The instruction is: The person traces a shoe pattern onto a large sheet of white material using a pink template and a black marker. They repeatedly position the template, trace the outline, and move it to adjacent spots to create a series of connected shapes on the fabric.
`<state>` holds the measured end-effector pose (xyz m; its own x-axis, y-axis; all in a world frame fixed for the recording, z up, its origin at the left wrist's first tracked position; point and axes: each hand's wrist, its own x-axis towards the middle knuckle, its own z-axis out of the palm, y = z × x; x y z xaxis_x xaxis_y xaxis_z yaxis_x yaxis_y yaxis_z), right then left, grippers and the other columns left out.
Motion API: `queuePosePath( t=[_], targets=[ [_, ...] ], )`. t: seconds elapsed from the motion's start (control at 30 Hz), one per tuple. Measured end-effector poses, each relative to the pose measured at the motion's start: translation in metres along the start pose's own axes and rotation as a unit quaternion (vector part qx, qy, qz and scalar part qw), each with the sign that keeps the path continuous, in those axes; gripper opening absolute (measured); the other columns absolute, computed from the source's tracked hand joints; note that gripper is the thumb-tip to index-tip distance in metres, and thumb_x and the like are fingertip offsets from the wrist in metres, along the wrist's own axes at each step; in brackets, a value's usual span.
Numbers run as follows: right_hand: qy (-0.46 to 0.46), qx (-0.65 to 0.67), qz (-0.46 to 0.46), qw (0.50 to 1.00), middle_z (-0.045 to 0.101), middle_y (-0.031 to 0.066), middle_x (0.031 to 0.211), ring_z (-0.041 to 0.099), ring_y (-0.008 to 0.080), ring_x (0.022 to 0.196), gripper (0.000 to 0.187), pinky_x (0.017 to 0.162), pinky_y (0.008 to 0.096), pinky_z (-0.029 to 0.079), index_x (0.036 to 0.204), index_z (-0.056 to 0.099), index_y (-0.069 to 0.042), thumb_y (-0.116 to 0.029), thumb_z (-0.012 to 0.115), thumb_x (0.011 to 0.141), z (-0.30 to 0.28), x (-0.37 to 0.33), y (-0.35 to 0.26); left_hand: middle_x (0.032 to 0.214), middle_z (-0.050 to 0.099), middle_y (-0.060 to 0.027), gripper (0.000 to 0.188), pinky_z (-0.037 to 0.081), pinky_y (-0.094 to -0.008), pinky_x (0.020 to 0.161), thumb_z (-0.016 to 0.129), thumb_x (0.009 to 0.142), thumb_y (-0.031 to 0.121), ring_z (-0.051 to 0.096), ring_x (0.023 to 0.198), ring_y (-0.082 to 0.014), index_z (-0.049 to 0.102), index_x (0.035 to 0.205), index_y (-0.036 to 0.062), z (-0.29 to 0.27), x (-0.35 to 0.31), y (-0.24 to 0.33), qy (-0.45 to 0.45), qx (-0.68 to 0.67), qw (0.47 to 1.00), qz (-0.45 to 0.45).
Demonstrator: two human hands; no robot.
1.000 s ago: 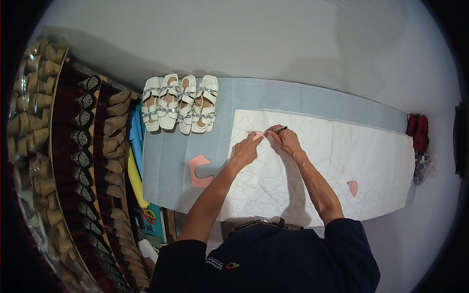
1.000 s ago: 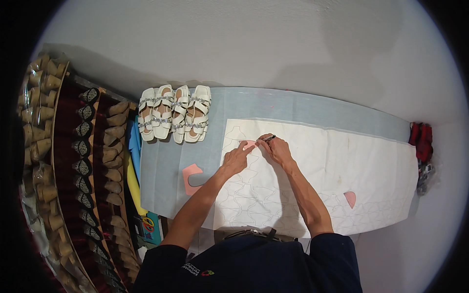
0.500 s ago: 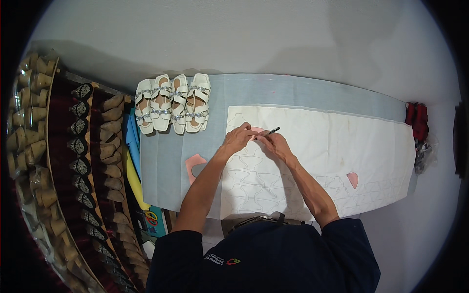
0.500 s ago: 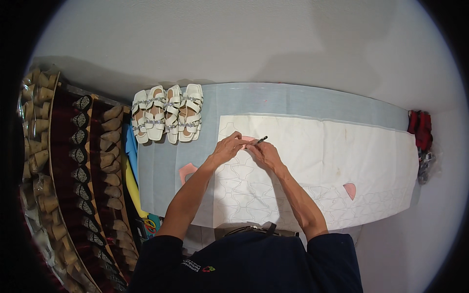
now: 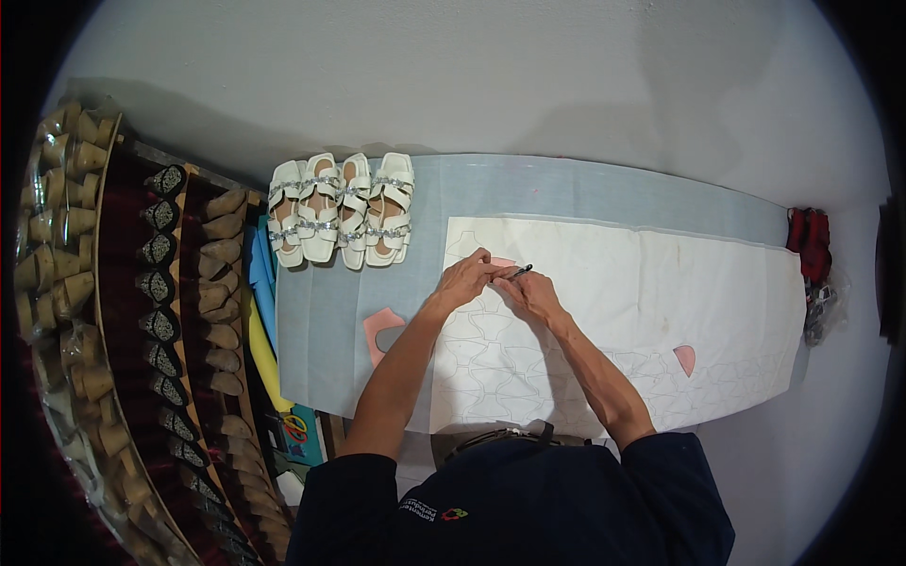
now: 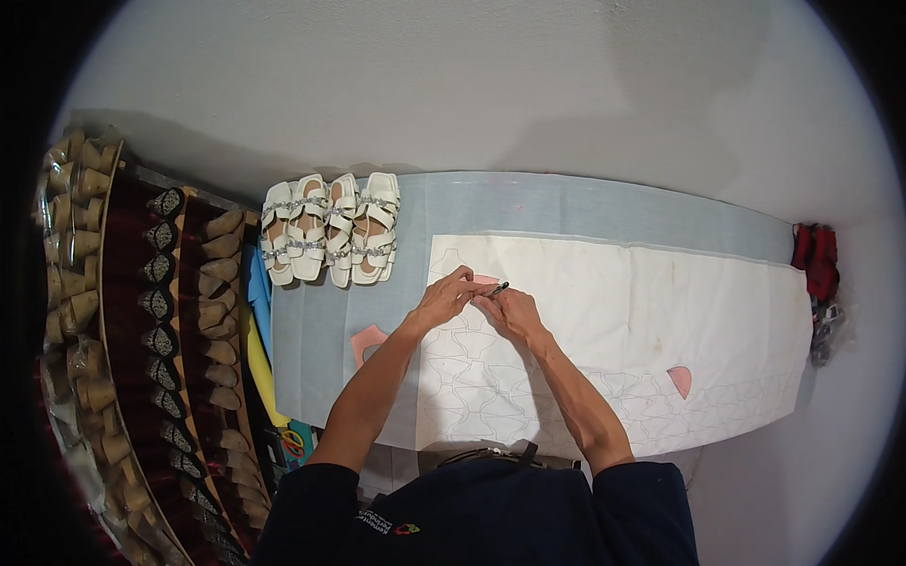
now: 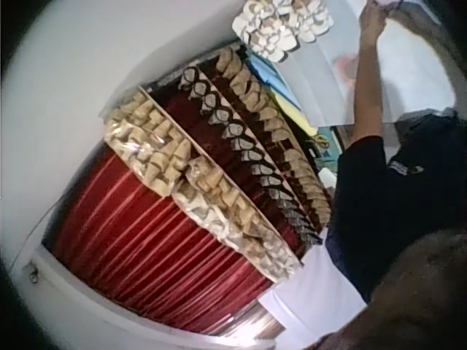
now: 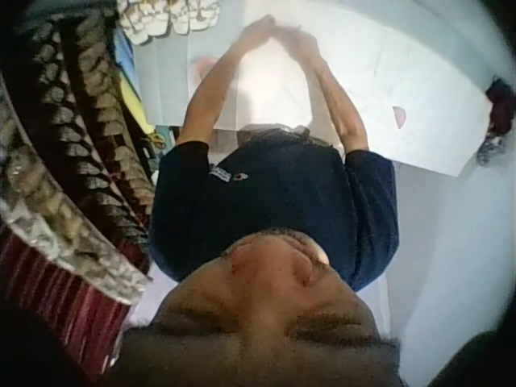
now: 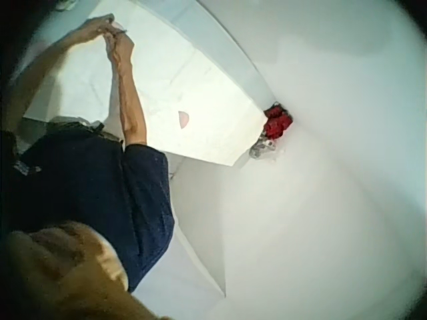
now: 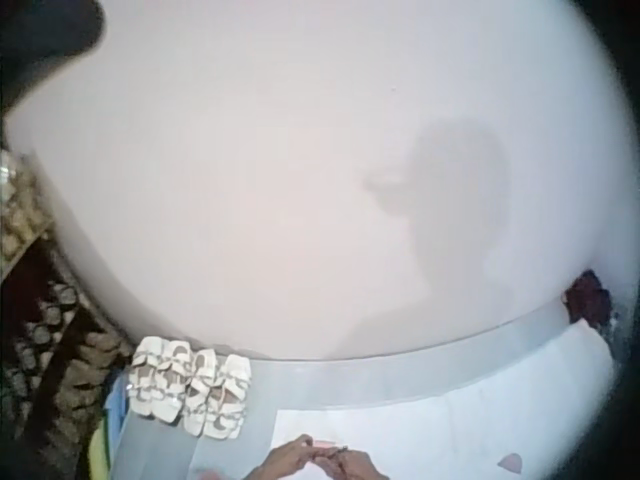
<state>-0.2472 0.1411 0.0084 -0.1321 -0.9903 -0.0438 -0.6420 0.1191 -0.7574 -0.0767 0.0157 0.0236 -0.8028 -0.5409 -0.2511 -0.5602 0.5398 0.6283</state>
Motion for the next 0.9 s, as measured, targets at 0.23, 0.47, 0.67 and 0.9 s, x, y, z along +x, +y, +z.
queuePosePath(
  t=[0.23, 0.47, 0.67, 0.9],
  targets=[
    [-0.034, -0.014, 0.003, 0.999, 0.075, 0.0124, 0.086, 0.070, 0.0351, 0.075, 0.035, 0.067, 0.0447, 0.054, 0.110, 0.078, -0.015, -0.044, 0.060, 0.107, -0.017, 0.001, 0.002, 0.122, 0.063, -0.0046, 0.030, 0.059, -0.0454, 0.085, 0.063, 0.101, 0.010, 0.072, 0.100, -0.0290, 0.080, 0.121, 0.0236, 0.014, 0.000, -0.014, 0.023, 0.001, 1.000, 0.010],
    [-0.038, 0.051, 0.033, 0.997, 0.074, 0.0143, 0.088, 0.068, 0.0328, 0.074, 0.032, 0.068, 0.0427, 0.052, 0.113, 0.078, -0.011, -0.038, 0.061, 0.107, -0.024, 0.003, 0.005, 0.122, 0.061, -0.0063, 0.038, 0.058, -0.0435, 0.085, 0.062, 0.101, 0.006, 0.071, 0.101, -0.0288, 0.077, 0.130, 0.0257, 0.019, 0.001, -0.016, 0.029, 0.015, 0.999, 0.019],
    [-0.027, 0.027, 0.015, 0.999, 0.075, 0.0108, 0.088, 0.068, 0.0316, 0.074, 0.035, 0.068, 0.0416, 0.053, 0.109, 0.078, -0.012, -0.042, 0.060, 0.108, -0.020, 0.006, 0.006, 0.126, 0.062, -0.0071, 0.036, 0.059, -0.0466, 0.086, 0.060, 0.101, 0.007, 0.072, 0.101, -0.0329, 0.078, 0.125, 0.0265, 0.018, -0.001, -0.014, 0.030, 0.008, 0.999, 0.007],
    [0.014, 0.010, 0.034, 0.999, 0.077, 0.0066, 0.091, 0.070, 0.0306, 0.075, 0.038, 0.066, 0.0411, 0.054, 0.105, 0.079, -0.016, -0.048, 0.059, 0.107, -0.028, 0.019, 0.016, 0.128, 0.062, -0.0073, 0.035, 0.058, -0.0484, 0.086, 0.060, 0.101, 0.007, 0.072, 0.100, -0.0347, 0.078, 0.125, 0.0257, 0.017, -0.002, -0.014, 0.028, -0.008, 1.000, 0.003]
  ],
)
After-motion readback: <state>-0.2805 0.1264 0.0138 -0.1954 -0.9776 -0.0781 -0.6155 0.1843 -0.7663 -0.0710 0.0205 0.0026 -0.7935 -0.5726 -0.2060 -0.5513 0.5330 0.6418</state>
